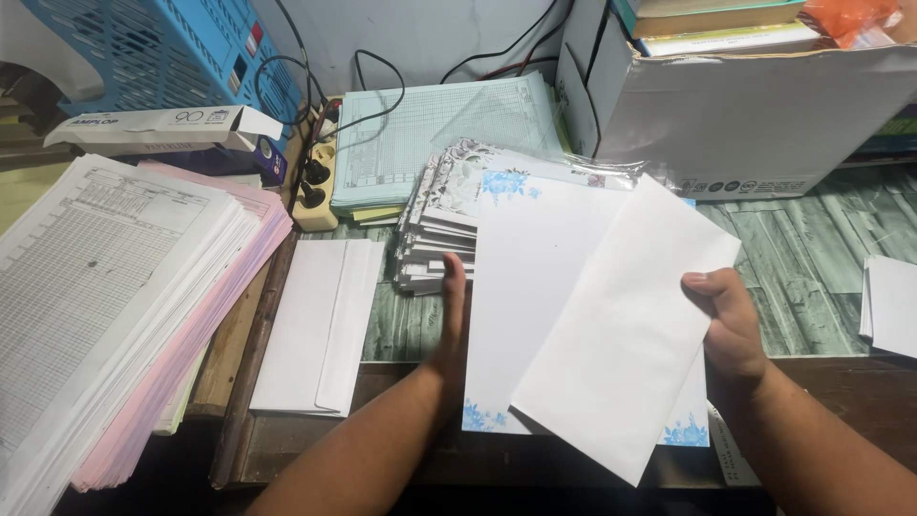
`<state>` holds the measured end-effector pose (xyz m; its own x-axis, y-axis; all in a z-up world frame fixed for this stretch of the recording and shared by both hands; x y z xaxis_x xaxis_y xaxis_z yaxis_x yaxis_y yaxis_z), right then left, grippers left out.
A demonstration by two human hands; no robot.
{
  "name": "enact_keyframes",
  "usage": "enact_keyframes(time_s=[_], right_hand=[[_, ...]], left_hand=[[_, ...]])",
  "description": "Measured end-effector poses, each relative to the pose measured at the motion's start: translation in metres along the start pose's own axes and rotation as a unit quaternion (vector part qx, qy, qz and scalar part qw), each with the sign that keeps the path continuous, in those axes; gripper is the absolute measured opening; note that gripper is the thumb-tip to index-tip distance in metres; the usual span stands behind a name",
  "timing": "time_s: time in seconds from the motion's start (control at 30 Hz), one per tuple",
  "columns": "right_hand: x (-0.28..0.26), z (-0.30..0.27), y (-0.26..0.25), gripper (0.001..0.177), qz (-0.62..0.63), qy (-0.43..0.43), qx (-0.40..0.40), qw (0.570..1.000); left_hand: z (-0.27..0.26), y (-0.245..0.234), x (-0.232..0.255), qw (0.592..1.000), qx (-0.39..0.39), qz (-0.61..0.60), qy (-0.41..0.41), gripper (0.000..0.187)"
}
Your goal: The person places invitation cards into clear plastic sleeves by hand and organizes them into a stack.
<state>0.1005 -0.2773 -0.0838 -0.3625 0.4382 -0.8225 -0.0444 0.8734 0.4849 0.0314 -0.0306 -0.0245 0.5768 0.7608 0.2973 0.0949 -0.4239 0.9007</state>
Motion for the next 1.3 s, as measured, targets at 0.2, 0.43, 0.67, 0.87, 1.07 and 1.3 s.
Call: enact_keyframes(time_s=[0.2, 0.43, 0.67, 0.87, 1.07, 1.3], right_hand=[[-0.002, -0.014, 0.028, 0.031, -0.193, 0.070, 0.121, 0.971], [-0.048, -0.031, 0.079, 0.062, -0.292, 0.006, 0.044, 0.955], [-0.062, -0.039, 0.089, 0.079, -0.339, -0.079, 0.055, 0.936], [-0.057, -0.036, 0.088, 0.072, -0.352, -0.087, 0.047, 0.931], [-0.049, -0.036, 0.081, 0.047, -0.330, -0.266, -0.050, 0.905], [-0.027, -0.048, 0.065, 0.056, -0.316, -0.392, -0.180, 0.845]], left_hand=[[0.044, -0.045, 0.001, 0.999, 0.029, 0.011, 0.019, 0.109], [0.105, -0.151, 0.004, 0.934, -0.234, -0.236, -0.129, 0.047], [0.046, -0.088, -0.011, 0.989, -0.093, 0.086, -0.078, 0.085], [0.010, -0.011, -0.016, 0.962, -0.025, 0.271, 0.034, 0.080], [-0.007, 0.031, -0.005, 0.911, 0.063, 0.395, 0.106, 0.051], [-0.025, 0.037, 0.005, 0.544, 0.013, 0.660, 0.517, 0.017]])
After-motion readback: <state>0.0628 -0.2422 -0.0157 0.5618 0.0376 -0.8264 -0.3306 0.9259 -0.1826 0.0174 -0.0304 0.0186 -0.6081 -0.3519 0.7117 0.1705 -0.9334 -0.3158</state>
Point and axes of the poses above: each hand's wrist, its own z-axis towards the middle knuckle, its own y-axis out of the palm, x = y × z, the point moved 5 cm from there along z, towards the middle knuckle, and after that the axes turned 7 degrees about -z, right-handed, at the moved point
